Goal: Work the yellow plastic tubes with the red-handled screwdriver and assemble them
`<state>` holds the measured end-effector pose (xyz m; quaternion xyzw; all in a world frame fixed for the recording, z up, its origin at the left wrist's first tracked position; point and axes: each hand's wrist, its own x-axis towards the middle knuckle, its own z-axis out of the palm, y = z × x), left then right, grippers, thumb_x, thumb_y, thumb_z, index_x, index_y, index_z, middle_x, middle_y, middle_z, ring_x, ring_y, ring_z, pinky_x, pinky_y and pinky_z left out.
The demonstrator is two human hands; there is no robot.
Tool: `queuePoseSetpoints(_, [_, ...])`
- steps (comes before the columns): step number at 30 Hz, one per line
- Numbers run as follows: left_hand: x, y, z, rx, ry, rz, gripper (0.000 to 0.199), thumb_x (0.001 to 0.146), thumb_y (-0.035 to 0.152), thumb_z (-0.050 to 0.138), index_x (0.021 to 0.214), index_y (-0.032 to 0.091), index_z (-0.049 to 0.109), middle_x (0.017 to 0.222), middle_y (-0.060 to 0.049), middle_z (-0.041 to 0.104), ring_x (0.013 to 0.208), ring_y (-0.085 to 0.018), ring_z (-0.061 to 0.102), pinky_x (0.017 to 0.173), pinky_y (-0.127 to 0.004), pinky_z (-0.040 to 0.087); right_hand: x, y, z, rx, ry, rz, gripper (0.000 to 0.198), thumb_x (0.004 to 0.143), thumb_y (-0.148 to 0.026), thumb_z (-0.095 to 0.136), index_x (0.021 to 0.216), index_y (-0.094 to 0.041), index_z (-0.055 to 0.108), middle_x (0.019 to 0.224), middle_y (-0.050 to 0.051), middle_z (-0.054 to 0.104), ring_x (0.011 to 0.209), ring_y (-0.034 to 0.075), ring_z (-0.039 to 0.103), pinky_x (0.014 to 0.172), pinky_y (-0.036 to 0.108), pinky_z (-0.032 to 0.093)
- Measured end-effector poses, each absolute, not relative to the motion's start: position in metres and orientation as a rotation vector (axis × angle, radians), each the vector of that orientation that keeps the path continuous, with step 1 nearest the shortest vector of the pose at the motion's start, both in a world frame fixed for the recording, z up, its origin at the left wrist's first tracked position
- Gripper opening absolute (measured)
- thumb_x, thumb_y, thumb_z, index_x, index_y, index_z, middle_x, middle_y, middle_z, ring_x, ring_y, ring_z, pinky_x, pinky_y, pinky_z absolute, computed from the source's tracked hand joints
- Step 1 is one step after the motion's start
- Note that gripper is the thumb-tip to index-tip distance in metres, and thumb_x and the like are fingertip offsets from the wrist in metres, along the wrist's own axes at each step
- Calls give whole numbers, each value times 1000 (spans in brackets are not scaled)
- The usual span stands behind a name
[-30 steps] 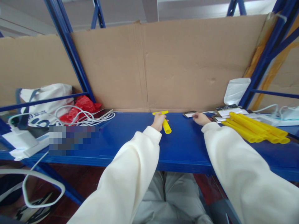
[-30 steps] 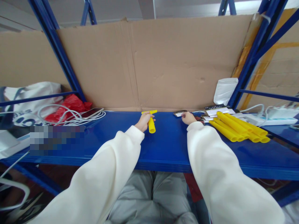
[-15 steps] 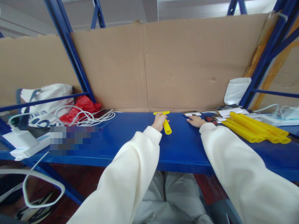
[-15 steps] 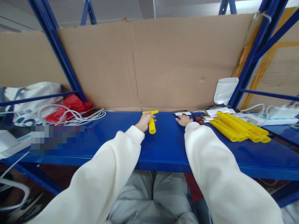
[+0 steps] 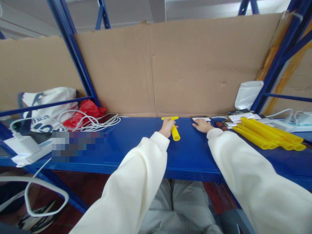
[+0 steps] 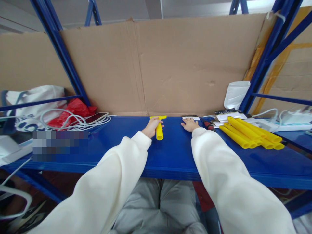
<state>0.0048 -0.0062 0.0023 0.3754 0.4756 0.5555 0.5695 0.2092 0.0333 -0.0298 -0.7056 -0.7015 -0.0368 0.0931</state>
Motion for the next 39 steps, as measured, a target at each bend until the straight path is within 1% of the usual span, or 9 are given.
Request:
queuePoseSetpoints(3, [5,-7,3,917,1133,1284,43,77,-3,54,113,19,53,73,1,52,49,-10,52,50,-22,45,206,34,-29,-2013,-2149,-164,53,97,-38,30,145,-23,48,152,9,44,140,31,36,113,56,28])
queuePoseSetpoints(6, [5,-8,3,930,1150,1277,42,76,-2,54,112,18,53,73,1,52,48,-10,51,48,-22,44,203,34,-28,-2058,-2183,-94,52,97,-39,31,143,-25,50,151,7,45,140,32,37,113,59,25])
queuePoseSetpoints(9, [5,-8,3,924,1147,1283,41,76,-2,55,110,19,53,73,2,52,47,-9,51,45,-20,43,202,35,-28,-2122,-2145,-40,54,97,-41,33,144,-22,49,152,10,43,141,34,36,112,62,25])
queuePoseSetpoints(14, [6,-6,1,900,1125,1288,42,75,-2,60,111,19,55,77,1,53,50,-9,53,48,-21,43,204,38,-30,-2145,-2118,-35,56,97,-42,32,146,-20,46,154,12,39,143,33,34,114,59,22])
queuePoseSetpoints(18, [6,-6,2,950,1153,1281,44,75,-2,54,114,17,53,83,-2,56,50,-9,54,46,-21,45,205,39,-31,-2102,-2126,-52,53,98,-41,31,145,-21,47,154,12,39,143,31,34,115,58,23])
queuePoseSetpoints(22, [5,-9,4,943,1162,1276,49,73,-2,53,118,19,50,80,-1,56,48,-9,52,43,-20,44,208,34,-25,-2057,-2089,-125,51,96,-33,36,144,-19,48,153,12,42,142,30,36,114,56,26])
queuePoseSetpoints(27, [5,-9,4,922,1163,1269,58,73,-3,55,125,21,45,82,-1,58,47,-9,52,41,-20,42,217,17,-6,-2160,-1943,-251,47,89,-14,39,132,-15,58,140,18,55,131,32,49,104,51,41])
queuePoseSetpoints(35, [5,-6,1,985,1155,1260,35,77,-4,54,104,18,57,62,3,49,44,-8,46,43,-19,40,249,1,8,-2536,-1557,-178,40,81,-12,54,119,-7,67,121,24,66,117,33,62,92,45,50])
queuePoseSetpoints(39, [3,-5,-1,1044,1137,1209,23,77,-1,52,91,16,59,52,5,45,41,-8,43,41,-19,36,270,-1,6,-2571,-1533,-152,31,78,-17,64,106,-9,73,110,23,70,105,32,68,81,41,55])
